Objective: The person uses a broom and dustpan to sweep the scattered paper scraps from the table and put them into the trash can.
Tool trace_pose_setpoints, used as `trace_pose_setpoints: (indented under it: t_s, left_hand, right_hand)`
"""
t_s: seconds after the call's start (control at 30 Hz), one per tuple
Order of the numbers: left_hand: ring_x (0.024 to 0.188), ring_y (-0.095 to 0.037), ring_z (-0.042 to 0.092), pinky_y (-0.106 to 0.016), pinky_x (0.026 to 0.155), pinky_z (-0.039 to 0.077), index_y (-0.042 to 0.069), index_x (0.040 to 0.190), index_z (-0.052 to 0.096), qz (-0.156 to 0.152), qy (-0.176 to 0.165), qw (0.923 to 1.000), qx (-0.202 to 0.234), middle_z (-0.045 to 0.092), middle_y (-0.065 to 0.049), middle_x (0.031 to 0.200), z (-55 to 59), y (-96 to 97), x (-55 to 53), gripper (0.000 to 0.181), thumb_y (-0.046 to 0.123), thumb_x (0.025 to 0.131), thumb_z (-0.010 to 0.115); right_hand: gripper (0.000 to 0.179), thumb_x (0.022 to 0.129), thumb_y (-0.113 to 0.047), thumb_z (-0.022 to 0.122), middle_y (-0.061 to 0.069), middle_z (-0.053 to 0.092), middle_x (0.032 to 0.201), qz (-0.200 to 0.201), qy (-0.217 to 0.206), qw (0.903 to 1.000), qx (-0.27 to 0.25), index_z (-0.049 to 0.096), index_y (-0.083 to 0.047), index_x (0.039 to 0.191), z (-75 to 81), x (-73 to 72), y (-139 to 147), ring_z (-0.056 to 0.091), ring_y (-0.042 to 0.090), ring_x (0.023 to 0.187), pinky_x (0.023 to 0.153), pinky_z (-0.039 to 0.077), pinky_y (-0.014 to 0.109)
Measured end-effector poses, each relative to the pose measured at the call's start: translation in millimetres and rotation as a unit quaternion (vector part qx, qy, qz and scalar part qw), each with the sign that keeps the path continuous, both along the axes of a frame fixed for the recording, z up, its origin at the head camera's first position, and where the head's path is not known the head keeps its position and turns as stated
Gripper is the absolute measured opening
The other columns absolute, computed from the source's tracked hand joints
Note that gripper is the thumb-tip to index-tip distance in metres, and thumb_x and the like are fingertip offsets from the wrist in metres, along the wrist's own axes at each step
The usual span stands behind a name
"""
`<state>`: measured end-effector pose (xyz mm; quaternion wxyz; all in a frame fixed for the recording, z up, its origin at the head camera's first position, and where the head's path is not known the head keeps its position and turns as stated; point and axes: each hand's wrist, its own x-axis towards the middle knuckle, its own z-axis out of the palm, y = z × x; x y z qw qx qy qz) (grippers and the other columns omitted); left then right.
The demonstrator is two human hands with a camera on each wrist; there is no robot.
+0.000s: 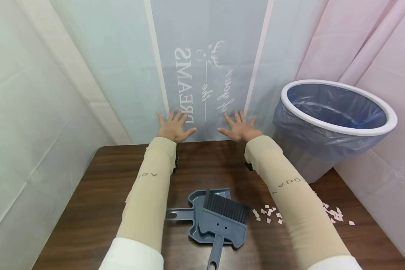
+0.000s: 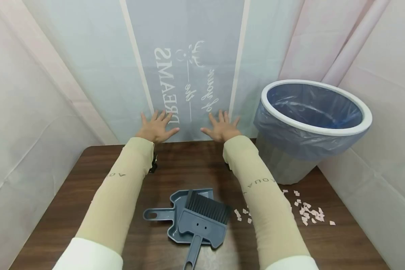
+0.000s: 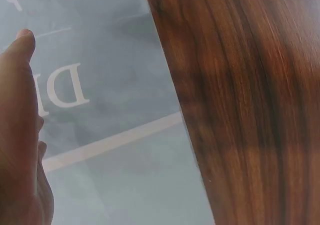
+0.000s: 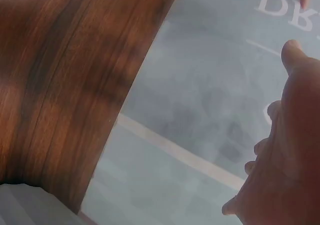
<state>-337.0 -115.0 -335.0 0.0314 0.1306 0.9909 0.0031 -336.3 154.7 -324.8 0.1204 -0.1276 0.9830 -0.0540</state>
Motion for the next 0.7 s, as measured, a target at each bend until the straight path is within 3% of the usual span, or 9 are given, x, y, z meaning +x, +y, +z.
trace_pose_setpoints:
  t_s: [0.2, 0.4, 0.57, 0.7]
  left_hand:
    - [0.156, -0.037, 0.006, -0.073, 0.114, -0.001, 0.018, 0.165, 0.011, -0.038, -0.011, 0.9992, 0.009, 0.011, -0.013, 0.170, -1.5, -6.9, 5.5, 0.083, 0.070, 0.102, 0.025]
    - [0.156, -0.036, 0.008, -0.070, 0.117, 0.004, 0.014, 0.165, 0.011, -0.076, -0.020, 0.9966, 0.025, 0.010, -0.015, 0.170, -1.1, -12.9, 13.2, 0.079, 0.063, 0.105, 0.030]
    - [0.155, -0.036, 0.013, -0.067, 0.119, 0.005, 0.012, 0.164, 0.013, -0.108, 0.004, 0.9931, 0.045, 0.014, -0.016, 0.169, 0.1, -21.6, 27.2, 0.076, 0.057, 0.107, 0.034]
    - [0.153, -0.036, 0.019, -0.064, 0.120, 0.006, 0.009, 0.163, 0.017, -0.138, 0.013, 0.9889, 0.052, 0.020, -0.017, 0.167, -0.4, -30.4, 45.8, 0.076, 0.056, 0.107, 0.037]
  right_hand:
    - [0.081, 0.105, -0.062, 0.031, 0.020, -0.012, 0.168, 0.038, 0.034, 0.9986, -0.017, -0.006, -0.021, 0.164, -5.2, 6.8, -1.4, -0.010, 0.040, 0.154, 0.113, -0.002, 0.075]
    - [0.086, 0.105, -0.059, 0.041, 0.021, -0.007, 0.168, 0.094, 0.058, 0.9933, -0.033, -0.008, -0.021, 0.164, -7.5, 25.4, 0.7, -0.004, 0.042, 0.154, 0.114, -0.003, 0.073]
    - [0.088, 0.104, -0.057, 0.047, 0.018, -0.007, 0.169, 0.144, 0.064, 0.9858, -0.056, -0.008, -0.024, 0.164, -13.1, 48.9, 7.4, -0.004, 0.039, 0.155, 0.116, -0.002, 0.070]
    - [0.089, 0.103, -0.051, 0.053, 0.016, -0.006, 0.170, 0.180, 0.068, 0.9785, -0.076, -0.005, -0.024, 0.164, -14.7, 71.1, 11.9, -0.002, 0.037, 0.156, 0.118, 0.001, 0.068]
